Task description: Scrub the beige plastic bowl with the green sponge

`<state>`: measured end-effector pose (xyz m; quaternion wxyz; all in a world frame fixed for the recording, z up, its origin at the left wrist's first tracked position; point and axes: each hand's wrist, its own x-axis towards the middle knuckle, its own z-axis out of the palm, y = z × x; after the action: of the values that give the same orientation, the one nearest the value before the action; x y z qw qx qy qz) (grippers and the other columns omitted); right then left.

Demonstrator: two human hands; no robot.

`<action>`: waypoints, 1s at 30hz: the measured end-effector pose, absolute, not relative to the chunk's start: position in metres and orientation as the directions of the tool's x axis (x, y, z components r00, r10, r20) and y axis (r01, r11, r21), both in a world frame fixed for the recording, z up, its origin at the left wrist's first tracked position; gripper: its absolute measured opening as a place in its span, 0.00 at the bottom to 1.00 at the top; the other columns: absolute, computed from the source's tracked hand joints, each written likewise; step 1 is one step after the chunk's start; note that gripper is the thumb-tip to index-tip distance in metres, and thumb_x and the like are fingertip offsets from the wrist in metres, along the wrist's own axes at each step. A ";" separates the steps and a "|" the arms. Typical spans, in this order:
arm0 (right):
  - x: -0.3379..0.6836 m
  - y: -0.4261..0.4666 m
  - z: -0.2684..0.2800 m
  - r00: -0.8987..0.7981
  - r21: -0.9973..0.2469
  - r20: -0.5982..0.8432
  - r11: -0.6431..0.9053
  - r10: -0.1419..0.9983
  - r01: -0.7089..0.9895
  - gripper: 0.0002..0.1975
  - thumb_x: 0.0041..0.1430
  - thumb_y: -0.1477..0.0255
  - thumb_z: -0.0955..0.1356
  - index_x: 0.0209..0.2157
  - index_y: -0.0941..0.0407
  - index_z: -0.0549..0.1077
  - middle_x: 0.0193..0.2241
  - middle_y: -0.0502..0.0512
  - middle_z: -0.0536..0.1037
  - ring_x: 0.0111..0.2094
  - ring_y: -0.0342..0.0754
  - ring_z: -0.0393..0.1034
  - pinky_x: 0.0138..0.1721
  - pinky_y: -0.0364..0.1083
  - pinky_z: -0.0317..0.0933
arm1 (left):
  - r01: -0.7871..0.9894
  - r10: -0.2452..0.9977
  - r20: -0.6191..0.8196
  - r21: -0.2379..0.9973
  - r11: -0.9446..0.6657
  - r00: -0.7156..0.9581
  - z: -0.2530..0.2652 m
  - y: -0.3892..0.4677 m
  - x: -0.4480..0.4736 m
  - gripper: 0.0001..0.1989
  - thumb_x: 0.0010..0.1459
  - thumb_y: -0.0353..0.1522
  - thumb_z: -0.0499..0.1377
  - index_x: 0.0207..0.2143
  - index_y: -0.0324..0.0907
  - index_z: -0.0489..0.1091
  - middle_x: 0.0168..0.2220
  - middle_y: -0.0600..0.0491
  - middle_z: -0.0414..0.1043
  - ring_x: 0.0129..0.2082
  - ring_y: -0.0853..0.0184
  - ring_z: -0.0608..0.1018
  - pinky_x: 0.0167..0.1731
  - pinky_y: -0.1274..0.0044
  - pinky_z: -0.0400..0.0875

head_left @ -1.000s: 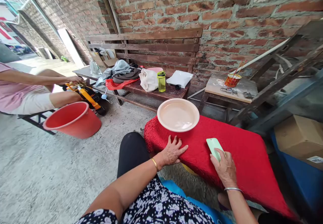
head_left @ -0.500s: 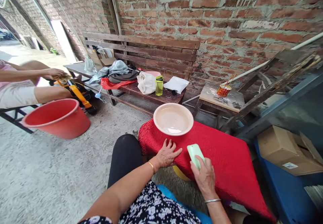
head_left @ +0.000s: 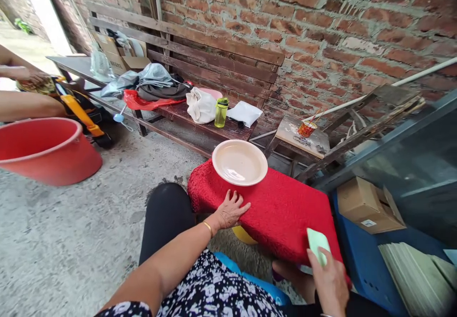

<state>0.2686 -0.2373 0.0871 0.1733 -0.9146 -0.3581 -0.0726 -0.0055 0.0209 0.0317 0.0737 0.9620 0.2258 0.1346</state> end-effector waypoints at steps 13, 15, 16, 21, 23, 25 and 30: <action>0.272 -0.270 0.104 0.843 -0.259 -0.023 -0.818 0.537 0.514 0.39 0.57 0.42 0.54 0.53 0.55 0.73 0.33 0.63 0.73 0.28 0.61 0.71 0.34 0.61 0.65 | 0.412 0.421 0.200 0.085 -0.907 0.885 0.033 0.021 -0.007 0.47 0.50 0.49 0.67 0.68 0.47 0.55 0.62 0.34 0.60 0.63 0.36 0.61 0.59 0.41 0.47; 0.278 -0.282 0.112 0.872 -0.242 -0.009 -0.847 0.489 0.473 0.43 0.56 0.39 0.53 0.53 0.57 0.72 0.33 0.65 0.73 0.27 0.63 0.71 0.33 0.63 0.65 | 0.415 0.423 0.186 0.080 -0.906 0.887 0.036 0.020 -0.008 0.47 0.51 0.48 0.67 0.69 0.47 0.54 0.62 0.34 0.60 0.63 0.36 0.61 0.59 0.41 0.46; 0.272 -0.280 0.113 0.876 -0.234 -0.007 -0.852 0.483 0.468 0.42 0.56 0.39 0.53 0.53 0.56 0.72 0.34 0.65 0.73 0.29 0.63 0.71 0.33 0.62 0.65 | 0.417 0.425 0.179 0.082 -0.905 0.887 0.037 0.019 -0.008 0.46 0.51 0.49 0.67 0.69 0.47 0.54 0.62 0.34 0.60 0.63 0.36 0.61 0.59 0.41 0.46; 0.206 -0.230 0.090 0.671 -0.231 0.027 -0.649 0.741 0.725 0.27 0.62 0.50 0.57 0.51 0.49 0.73 0.41 0.58 0.73 0.38 0.55 0.73 0.39 0.51 0.67 | 0.430 0.439 0.147 0.092 -0.898 0.886 0.039 0.015 -0.008 0.45 0.52 0.47 0.66 0.69 0.48 0.55 0.62 0.34 0.59 0.64 0.36 0.59 0.60 0.42 0.44; 0.198 -0.221 0.081 0.568 -0.216 0.058 -0.546 0.821 0.810 0.23 0.63 0.53 0.58 0.51 0.48 0.74 0.42 0.57 0.73 0.40 0.54 0.73 0.43 0.51 0.66 | 0.435 0.445 0.135 0.094 -0.895 0.885 0.039 0.015 -0.008 0.45 0.52 0.47 0.66 0.69 0.48 0.55 0.63 0.35 0.59 0.64 0.36 0.59 0.61 0.42 0.43; 0.212 -0.233 0.081 0.597 -0.192 0.055 -0.578 0.801 0.793 0.24 0.62 0.53 0.59 0.50 0.49 0.74 0.41 0.57 0.73 0.38 0.55 0.74 0.42 0.52 0.66 | 0.439 0.448 0.129 0.097 -0.893 0.885 0.039 0.015 -0.007 0.45 0.52 0.47 0.66 0.69 0.48 0.54 0.63 0.35 0.59 0.64 0.36 0.59 0.61 0.42 0.43; 0.279 -0.297 0.107 0.851 -0.132 0.052 -0.841 0.522 0.524 0.36 0.58 0.42 0.54 0.48 0.52 0.75 0.26 0.56 0.69 0.23 0.57 0.70 0.28 0.56 0.64 | 0.434 0.444 0.129 0.102 -0.895 0.887 0.038 0.016 -0.007 0.45 0.52 0.46 0.66 0.69 0.48 0.55 0.63 0.35 0.59 0.64 0.36 0.58 0.61 0.42 0.42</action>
<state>0.2792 -0.2972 0.1073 0.0708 -0.9595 -0.2726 -0.0072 -0.0067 0.0156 0.0382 0.0350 0.9706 0.2260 0.0745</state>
